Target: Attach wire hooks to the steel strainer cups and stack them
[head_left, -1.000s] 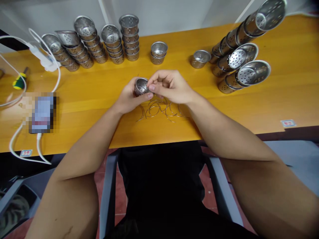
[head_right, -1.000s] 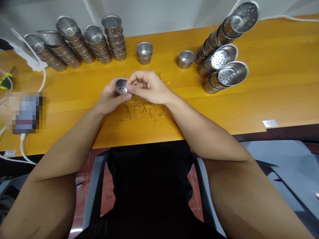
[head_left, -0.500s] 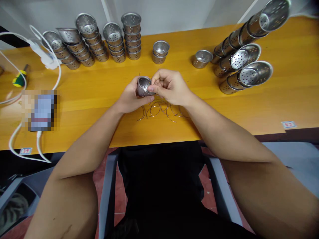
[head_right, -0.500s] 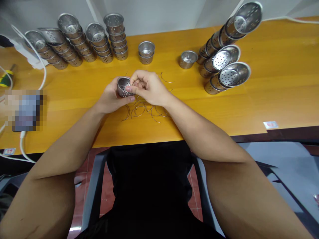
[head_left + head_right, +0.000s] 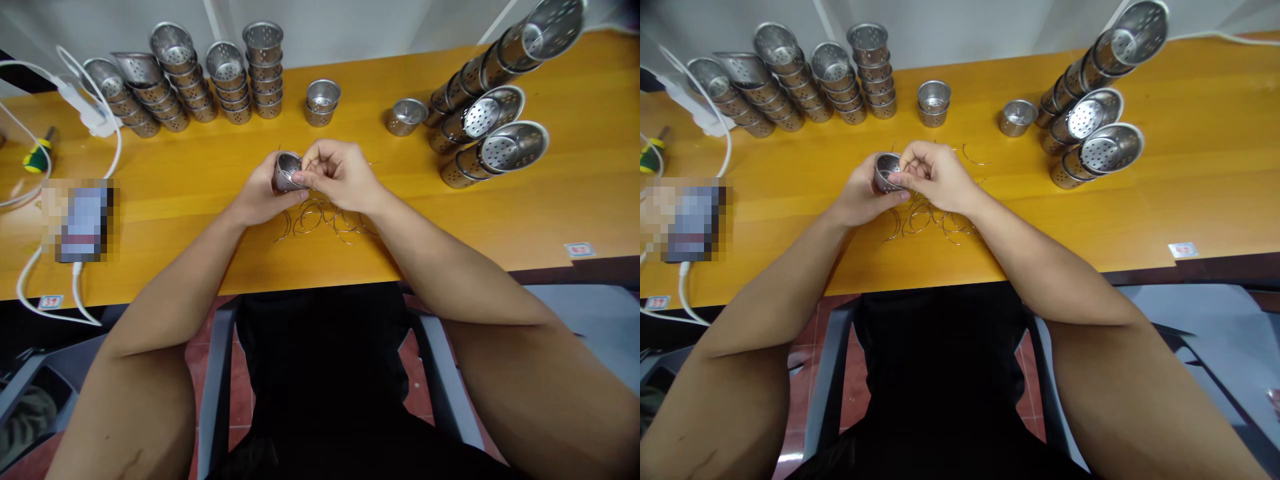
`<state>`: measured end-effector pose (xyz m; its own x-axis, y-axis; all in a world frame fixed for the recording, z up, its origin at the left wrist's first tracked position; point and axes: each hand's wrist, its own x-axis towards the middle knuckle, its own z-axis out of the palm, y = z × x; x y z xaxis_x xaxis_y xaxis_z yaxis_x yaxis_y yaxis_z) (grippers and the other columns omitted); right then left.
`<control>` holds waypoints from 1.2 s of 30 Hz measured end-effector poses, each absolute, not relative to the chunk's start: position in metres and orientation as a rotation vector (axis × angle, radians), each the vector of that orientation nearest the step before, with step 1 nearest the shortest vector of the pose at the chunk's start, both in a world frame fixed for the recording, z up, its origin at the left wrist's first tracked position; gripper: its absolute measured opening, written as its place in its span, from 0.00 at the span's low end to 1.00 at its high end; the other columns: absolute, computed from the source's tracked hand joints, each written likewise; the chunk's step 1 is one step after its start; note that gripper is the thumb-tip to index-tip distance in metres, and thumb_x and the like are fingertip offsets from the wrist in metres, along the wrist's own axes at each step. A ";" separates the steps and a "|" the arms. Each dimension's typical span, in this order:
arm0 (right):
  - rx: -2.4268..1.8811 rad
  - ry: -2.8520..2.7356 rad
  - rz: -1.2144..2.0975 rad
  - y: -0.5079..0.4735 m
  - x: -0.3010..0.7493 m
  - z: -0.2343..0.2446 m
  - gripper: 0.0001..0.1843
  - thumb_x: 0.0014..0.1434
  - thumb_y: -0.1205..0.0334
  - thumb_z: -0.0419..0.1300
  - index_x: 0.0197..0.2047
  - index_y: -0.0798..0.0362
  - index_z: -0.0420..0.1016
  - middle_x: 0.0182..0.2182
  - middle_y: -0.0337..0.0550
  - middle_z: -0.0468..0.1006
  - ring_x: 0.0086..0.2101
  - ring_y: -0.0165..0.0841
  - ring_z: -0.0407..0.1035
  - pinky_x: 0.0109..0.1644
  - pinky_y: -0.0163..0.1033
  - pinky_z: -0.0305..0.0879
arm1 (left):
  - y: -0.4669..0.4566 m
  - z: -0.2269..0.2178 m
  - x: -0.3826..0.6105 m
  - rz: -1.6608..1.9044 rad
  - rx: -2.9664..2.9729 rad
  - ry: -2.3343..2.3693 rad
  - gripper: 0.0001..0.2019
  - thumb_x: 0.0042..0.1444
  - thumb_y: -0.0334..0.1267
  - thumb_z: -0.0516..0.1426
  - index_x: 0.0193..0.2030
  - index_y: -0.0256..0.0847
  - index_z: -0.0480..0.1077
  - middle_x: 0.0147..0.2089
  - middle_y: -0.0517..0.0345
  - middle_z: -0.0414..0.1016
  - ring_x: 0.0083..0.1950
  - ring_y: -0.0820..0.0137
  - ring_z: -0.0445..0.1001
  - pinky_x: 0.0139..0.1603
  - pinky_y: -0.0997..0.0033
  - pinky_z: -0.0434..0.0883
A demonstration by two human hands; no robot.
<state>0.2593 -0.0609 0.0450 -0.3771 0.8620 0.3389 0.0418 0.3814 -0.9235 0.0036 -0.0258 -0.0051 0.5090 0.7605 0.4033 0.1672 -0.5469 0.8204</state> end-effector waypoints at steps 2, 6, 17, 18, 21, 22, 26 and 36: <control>-0.779 -1.723 1.122 -0.059 0.260 0.043 0.39 0.63 0.24 0.93 0.43 0.43 0.78 0.31 0.34 0.72 0.32 0.34 0.67 0.31 0.41 0.73 | -0.022 -0.010 0.003 1.021 2.014 0.714 0.53 0.60 0.85 0.80 0.76 0.47 0.79 0.64 0.46 0.86 0.67 0.47 0.91 0.77 0.33 0.89; -0.796 -1.723 1.101 -0.058 0.260 0.040 0.38 0.63 0.28 0.94 0.46 0.43 0.79 0.33 0.34 0.74 0.32 0.34 0.66 0.31 0.41 0.71 | -0.016 -0.017 0.003 1.048 2.002 0.701 0.54 0.58 0.87 0.80 0.76 0.50 0.79 0.64 0.48 0.85 0.66 0.48 0.91 0.75 0.35 0.90; -0.840 -1.802 0.760 -0.062 0.266 0.047 0.33 0.75 0.20 0.81 0.52 0.42 0.90 0.56 0.50 0.85 0.47 0.43 0.79 0.48 0.47 0.85 | -0.014 -0.007 0.006 1.193 1.837 0.771 0.57 0.55 0.88 0.81 0.75 0.50 0.73 0.66 0.46 0.87 0.71 0.46 0.90 0.75 0.37 0.90; -0.818 -1.827 0.750 -0.062 0.267 0.047 0.33 0.77 0.20 0.79 0.52 0.42 0.91 0.57 0.51 0.85 0.49 0.44 0.80 0.50 0.47 0.86 | -0.012 -0.008 0.006 1.198 1.846 0.760 0.57 0.55 0.88 0.81 0.75 0.51 0.72 0.67 0.46 0.87 0.70 0.47 0.90 0.75 0.37 0.91; -0.768 -1.889 0.742 -0.064 0.267 0.043 0.32 0.79 0.20 0.77 0.53 0.42 0.93 0.59 0.52 0.84 0.54 0.46 0.81 0.53 0.48 0.88 | -0.010 -0.015 0.006 1.173 1.905 0.736 0.55 0.61 0.88 0.79 0.80 0.58 0.67 0.73 0.49 0.86 0.70 0.51 0.89 0.76 0.35 0.91; -0.759 -1.905 0.749 -0.064 0.266 0.041 0.31 0.79 0.21 0.78 0.54 0.42 0.93 0.60 0.53 0.84 0.56 0.47 0.81 0.54 0.49 0.89 | -0.010 -0.017 0.006 1.170 1.926 0.724 0.55 0.63 0.88 0.77 0.81 0.59 0.65 0.75 0.49 0.84 0.72 0.51 0.88 0.78 0.34 0.90; -0.781 -1.942 0.781 -0.064 0.264 0.037 0.30 0.74 0.25 0.85 0.57 0.42 0.94 0.61 0.53 0.83 0.61 0.52 0.82 0.57 0.52 0.91 | -0.009 -0.022 0.005 1.207 1.980 0.702 0.58 0.60 0.90 0.77 0.81 0.57 0.64 0.76 0.48 0.84 0.74 0.48 0.87 0.81 0.31 0.88; -0.855 -1.864 0.726 -0.061 0.264 0.029 0.47 0.69 0.31 0.90 0.78 0.42 0.80 0.70 0.53 0.84 0.51 0.45 0.83 0.52 0.50 0.92 | -0.008 -0.023 0.006 1.202 2.016 0.705 0.57 0.61 0.88 0.78 0.82 0.58 0.66 0.77 0.48 0.84 0.75 0.48 0.86 0.79 0.31 0.89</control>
